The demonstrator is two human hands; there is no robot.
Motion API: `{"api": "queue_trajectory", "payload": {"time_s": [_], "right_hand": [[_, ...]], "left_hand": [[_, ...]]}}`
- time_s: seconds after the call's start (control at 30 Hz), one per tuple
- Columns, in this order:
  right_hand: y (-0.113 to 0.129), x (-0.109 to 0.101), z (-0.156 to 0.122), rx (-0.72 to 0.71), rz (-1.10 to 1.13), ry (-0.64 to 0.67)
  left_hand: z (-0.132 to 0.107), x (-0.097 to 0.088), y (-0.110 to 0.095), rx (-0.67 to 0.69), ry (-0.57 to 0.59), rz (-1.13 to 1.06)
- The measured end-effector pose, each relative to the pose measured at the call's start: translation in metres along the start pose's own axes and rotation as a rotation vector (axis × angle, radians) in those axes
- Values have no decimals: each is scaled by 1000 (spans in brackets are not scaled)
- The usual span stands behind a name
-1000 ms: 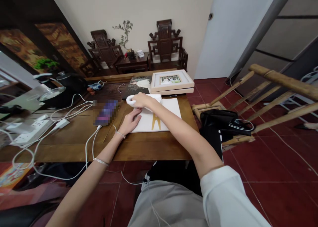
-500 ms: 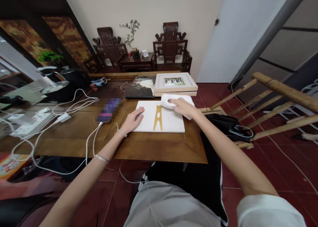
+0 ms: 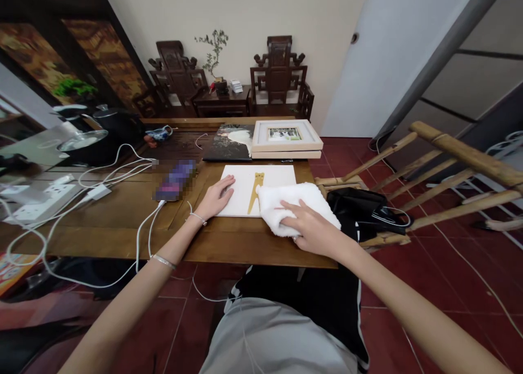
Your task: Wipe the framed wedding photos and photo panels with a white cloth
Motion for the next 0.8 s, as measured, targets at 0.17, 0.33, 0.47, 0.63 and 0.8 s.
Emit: {"api": "queue_trajectory", "payload": {"time_s": [0.17, 0.33, 0.47, 0.63, 0.8], "right_hand": [[-43, -7, 51, 98, -16, -21], [-89, -23, 104, 154, -21, -23], [-102, -35, 126, 180, -8, -28], [-84, -31, 110, 174, -34, -22], [-37, -14, 44, 122, -17, -43]], "left_hand": [[0, -1, 0, 4, 5, 10], [0, -2, 0, -4, 14, 13], [-1, -4, 0, -2, 16, 8], [0, -4, 0, -3, 16, 6], [0, -3, -2, 4, 13, 4]]}}
Point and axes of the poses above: each hand's wrist, its own z-axis towards the middle knuckle, its own x-axis out of the palm, y = z × x, the point moved 6 cm from there along z, towards the middle knuckle, and after that the axes turned 3 degrees about x, right-handed, at the moved point
